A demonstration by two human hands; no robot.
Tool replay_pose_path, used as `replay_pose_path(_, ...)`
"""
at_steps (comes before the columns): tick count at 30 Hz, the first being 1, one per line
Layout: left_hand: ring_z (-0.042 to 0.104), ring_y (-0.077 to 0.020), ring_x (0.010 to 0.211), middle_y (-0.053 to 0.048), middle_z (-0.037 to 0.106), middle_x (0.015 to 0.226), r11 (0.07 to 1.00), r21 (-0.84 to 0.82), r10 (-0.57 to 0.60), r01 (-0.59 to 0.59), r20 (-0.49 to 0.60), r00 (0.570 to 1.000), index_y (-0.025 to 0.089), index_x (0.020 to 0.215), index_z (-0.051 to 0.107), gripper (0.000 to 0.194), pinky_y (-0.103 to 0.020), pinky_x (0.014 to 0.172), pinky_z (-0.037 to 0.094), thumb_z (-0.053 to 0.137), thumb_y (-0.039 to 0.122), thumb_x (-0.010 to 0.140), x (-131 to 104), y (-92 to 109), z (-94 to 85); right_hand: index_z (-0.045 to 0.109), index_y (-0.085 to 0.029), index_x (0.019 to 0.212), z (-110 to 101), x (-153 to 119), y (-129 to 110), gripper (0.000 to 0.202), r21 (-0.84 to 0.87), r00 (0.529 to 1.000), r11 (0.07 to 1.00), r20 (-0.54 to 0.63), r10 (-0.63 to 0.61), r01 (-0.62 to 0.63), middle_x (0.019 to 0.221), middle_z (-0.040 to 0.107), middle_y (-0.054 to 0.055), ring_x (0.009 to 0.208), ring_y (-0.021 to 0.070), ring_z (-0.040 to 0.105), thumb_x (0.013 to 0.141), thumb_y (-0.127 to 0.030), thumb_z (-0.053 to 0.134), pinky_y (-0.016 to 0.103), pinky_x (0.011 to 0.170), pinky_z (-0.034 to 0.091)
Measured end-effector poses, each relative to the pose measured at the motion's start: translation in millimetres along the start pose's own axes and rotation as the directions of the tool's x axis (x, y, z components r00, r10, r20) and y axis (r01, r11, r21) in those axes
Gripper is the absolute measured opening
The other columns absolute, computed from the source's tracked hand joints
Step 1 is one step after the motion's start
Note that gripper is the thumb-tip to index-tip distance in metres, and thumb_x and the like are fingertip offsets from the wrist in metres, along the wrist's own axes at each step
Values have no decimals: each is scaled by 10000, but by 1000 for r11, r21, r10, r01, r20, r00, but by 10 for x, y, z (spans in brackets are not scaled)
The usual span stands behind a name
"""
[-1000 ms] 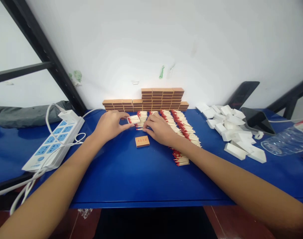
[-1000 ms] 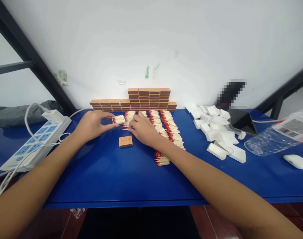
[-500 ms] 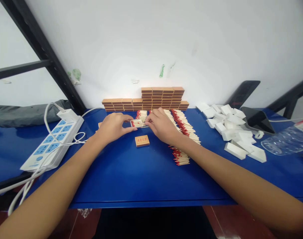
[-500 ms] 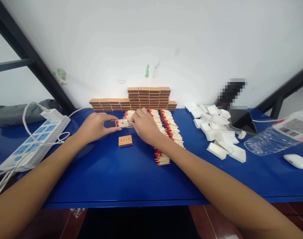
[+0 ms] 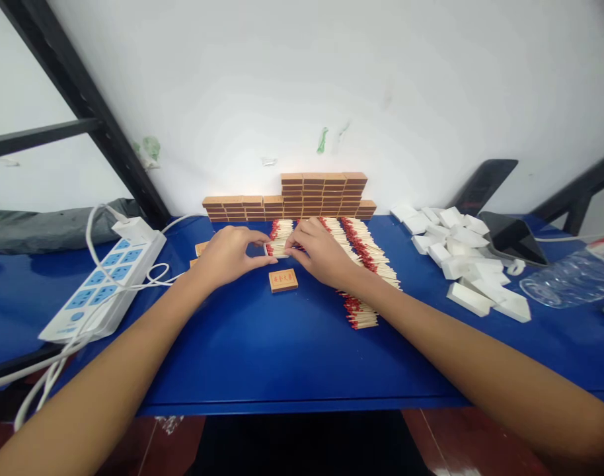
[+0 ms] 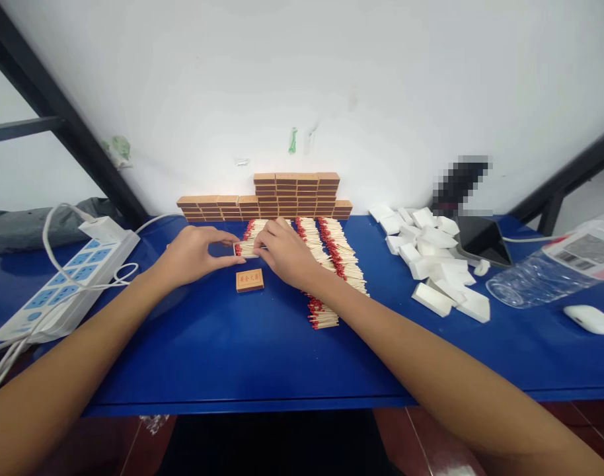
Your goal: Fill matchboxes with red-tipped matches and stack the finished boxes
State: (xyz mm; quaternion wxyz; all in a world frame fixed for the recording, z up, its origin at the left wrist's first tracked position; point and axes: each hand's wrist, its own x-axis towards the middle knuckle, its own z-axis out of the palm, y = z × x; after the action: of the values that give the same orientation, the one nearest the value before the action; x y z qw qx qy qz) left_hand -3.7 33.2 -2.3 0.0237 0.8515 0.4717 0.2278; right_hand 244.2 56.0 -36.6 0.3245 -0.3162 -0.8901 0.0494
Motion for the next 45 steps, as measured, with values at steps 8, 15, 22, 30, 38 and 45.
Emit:
replay_pose_path(8,816,-276,950,-40,864,1045,993,-115,-6,6,-2,1000,227,1131,838,396,-349,847,589,883,500,848,-14,11,32,600,-224,901,22,0,10,178,28,1000,1000,5,14,-14,983,615,93,1007,279,503,1056,-141,568,428,894,443)
replay_pose_path(15,816,-274,939,-35,864,1029,986,-164,-15,14,-1,1000,232,1096,842,392,-351,847,594,890,519,834,-17,7,42,616,-219,932,-19,-15,5,127,30,997,998,60,48,-49,1008,620,96,1055,287,523,1057,-197,608,435,930,452)
replay_pose_path(22,818,-273,957,-36,865,1045,978,-210,-9,12,18,1000,233,1088,836,440,-362,878,606,859,598,843,-27,14,76,626,-216,921,-27,-22,-34,142,47,997,998,61,39,-42,1020,638,101,1046,281,539,1051,-166,599,431,922,470)
replay_pose_path(30,815,-292,994,-45,863,1064,981,-184,-64,64,6,998,237,1093,838,424,-396,916,614,843,582,847,1,-73,-31,672,-212,998,-185,-65,-145,87,173,998,985,69,13,-25,1039,654,82,1028,262,586,1027,-288,704,423,928,483)
replay_pose_path(38,801,-272,996,-47,854,1125,973,-222,-56,54,-3,998,239,1136,824,422,-385,899,607,798,575,882,1,-119,-63,711,-232,1110,-315,-98,-220,278,289,916,949,401,-2,-125,1077,668,63,1061,268,605,921,-380,852,397,910,487)
replay_pose_path(45,803,-272,971,-49,862,1069,980,-199,-34,28,-27,999,235,1086,844,420,-374,891,601,783,604,894,-5,-69,-77,742,-223,1168,-407,-19,50,392,357,953,910,283,108,-209,1060,694,59,927,226,604,876,-453,864,352,793,485)
